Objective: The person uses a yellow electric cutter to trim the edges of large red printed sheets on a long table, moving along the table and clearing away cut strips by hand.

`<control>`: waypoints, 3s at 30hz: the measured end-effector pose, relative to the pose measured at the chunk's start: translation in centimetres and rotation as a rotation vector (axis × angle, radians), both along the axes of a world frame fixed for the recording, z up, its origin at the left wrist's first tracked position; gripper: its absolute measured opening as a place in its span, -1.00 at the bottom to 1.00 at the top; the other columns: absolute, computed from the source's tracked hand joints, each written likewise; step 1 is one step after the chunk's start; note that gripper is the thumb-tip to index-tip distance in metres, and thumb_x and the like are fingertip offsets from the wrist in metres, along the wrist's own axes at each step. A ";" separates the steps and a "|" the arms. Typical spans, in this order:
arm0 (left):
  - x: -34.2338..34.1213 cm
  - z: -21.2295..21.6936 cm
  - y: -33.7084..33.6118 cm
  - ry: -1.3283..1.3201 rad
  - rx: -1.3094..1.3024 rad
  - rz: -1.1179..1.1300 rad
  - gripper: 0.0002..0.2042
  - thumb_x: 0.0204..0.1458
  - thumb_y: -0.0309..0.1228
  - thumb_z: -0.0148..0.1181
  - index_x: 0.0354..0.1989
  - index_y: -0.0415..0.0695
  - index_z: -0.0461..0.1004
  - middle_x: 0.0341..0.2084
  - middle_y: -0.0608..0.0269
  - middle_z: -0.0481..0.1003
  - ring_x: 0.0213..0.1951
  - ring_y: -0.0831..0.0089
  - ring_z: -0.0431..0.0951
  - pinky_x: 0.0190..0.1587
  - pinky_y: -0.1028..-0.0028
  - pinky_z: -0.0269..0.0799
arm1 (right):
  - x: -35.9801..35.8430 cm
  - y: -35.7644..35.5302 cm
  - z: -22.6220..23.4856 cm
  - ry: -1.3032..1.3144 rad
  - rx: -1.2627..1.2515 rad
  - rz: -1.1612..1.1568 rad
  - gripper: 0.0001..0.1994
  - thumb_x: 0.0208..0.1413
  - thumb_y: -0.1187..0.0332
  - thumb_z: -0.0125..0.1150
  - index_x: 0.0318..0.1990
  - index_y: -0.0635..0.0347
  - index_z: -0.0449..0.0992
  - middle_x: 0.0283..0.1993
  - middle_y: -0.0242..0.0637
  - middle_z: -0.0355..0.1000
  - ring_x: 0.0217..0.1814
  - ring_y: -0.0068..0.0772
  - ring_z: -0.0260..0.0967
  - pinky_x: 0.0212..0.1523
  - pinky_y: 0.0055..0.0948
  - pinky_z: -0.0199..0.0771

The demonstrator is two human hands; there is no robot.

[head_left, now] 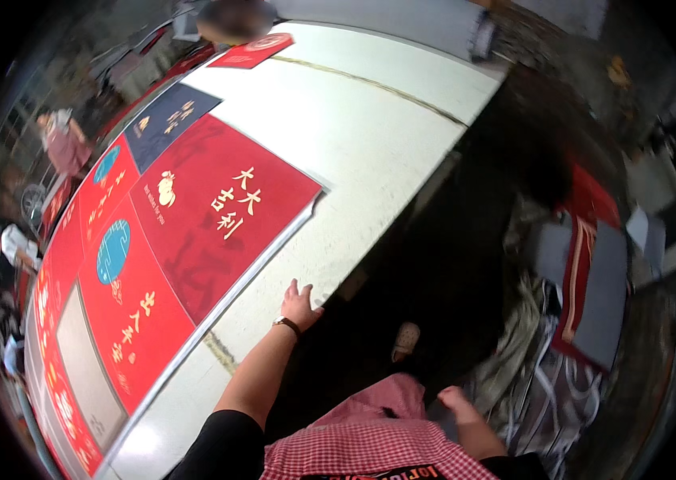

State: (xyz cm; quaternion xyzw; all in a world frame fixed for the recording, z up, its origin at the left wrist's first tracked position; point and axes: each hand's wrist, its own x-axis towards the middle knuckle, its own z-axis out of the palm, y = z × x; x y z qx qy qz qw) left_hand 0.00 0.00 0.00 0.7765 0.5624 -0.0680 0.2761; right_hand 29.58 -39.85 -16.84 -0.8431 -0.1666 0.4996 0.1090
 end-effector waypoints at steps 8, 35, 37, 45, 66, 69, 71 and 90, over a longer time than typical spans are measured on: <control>13.0 -5.0 10.2 0.209 -0.115 0.164 0.25 -0.37 0.27 0.31 0.37 -0.19 -0.31 0.34 -0.28 -0.46 0.36 -0.22 -0.53 0.21 -0.33 -0.47 | 13.1 30.7 -11.7 0.047 0.107 0.196 -0.89 0.00 0.38 0.18 -0.41 0.23 0.51 -0.49 -0.21 0.48 -0.52 -0.36 0.43 -0.56 -0.38 0.41; 14.5 -3.8 13.1 0.321 -0.334 0.127 0.33 -0.49 0.21 0.41 0.36 -0.25 -0.33 0.27 -0.52 -0.52 0.26 -0.52 -0.62 0.02 -0.57 -0.50 | 21.1 50.8 -28.1 -0.016 0.082 0.480 -0.73 0.04 0.20 0.09 -0.13 0.08 0.44 -0.25 -0.32 0.46 -0.31 -0.30 0.42 -0.33 -0.34 0.46; 14.7 -3.5 13.1 0.335 -0.353 0.136 0.33 -0.49 0.20 0.42 0.37 -0.20 -0.35 0.29 -0.46 -0.52 0.27 -0.48 -0.60 0.03 -0.56 -0.50 | 21.3 51.2 -25.3 0.112 0.156 0.396 -0.74 0.04 0.20 0.09 -0.14 0.07 0.44 -0.26 -0.33 0.46 -0.33 -0.31 0.42 -0.35 -0.36 0.47; 14.5 -1.6 12.2 0.301 -0.263 0.179 0.33 -0.45 0.23 0.39 0.39 -0.06 -0.45 0.35 -0.20 -0.53 0.34 -0.30 -0.56 0.09 -0.51 -0.45 | 20.5 37.7 -4.4 1.043 -0.582 -0.439 -0.60 0.00 0.07 0.18 -0.24 0.27 0.36 -0.47 -0.20 0.33 -0.56 -0.32 0.27 -0.57 -0.42 0.37; 19.4 10.1 -17.1 -1.555 -0.001 1.319 -0.60 -0.03 -0.47 0.30 0.00 -0.24 0.35 -0.13 0.18 0.49 -0.08 0.40 0.49 0.01 0.40 0.41 | 7.7 33.0 24.3 0.946 0.201 1.248 -0.37 -0.18 0.24 0.50 0.07 0.23 0.37 -0.05 -0.29 0.48 0.01 -0.44 0.41 0.09 -0.43 0.34; 19.2 12.9 -14.6 -1.643 0.196 1.202 -0.55 -0.12 -0.52 0.36 -0.02 -0.20 0.36 -0.17 0.26 0.48 -0.11 0.44 0.49 -0.02 0.42 0.43 | 5.6 37.1 25.6 1.198 0.051 1.187 -0.34 -0.19 0.42 0.48 0.12 0.22 0.28 -0.04 -0.25 0.45 0.01 -0.41 0.41 0.11 -0.35 0.36; 19.2 13.8 -11.8 -1.425 0.294 1.165 -0.50 -0.18 -0.49 0.41 0.00 -0.22 0.38 -0.07 0.28 0.29 -0.03 0.46 0.38 0.05 0.43 0.34 | 4.5 40.4 26.5 1.353 0.034 1.132 -0.34 -0.21 0.52 0.44 0.13 0.23 0.27 -0.05 -0.21 0.46 0.01 -0.34 0.43 0.09 -0.31 0.40; 19.3 2.7 -9.1 0.065 0.453 1.137 -0.74 -0.27 -0.58 0.14 -0.31 -0.13 0.48 -0.40 0.10 0.48 -0.23 0.11 0.46 -0.14 0.21 0.38 | 4.5 69.3 36.8 1.103 0.277 1.152 -0.49 -0.30 0.47 0.27 -0.05 0.40 0.38 -0.15 -0.08 0.47 -0.21 -0.30 0.47 -0.18 -0.39 0.48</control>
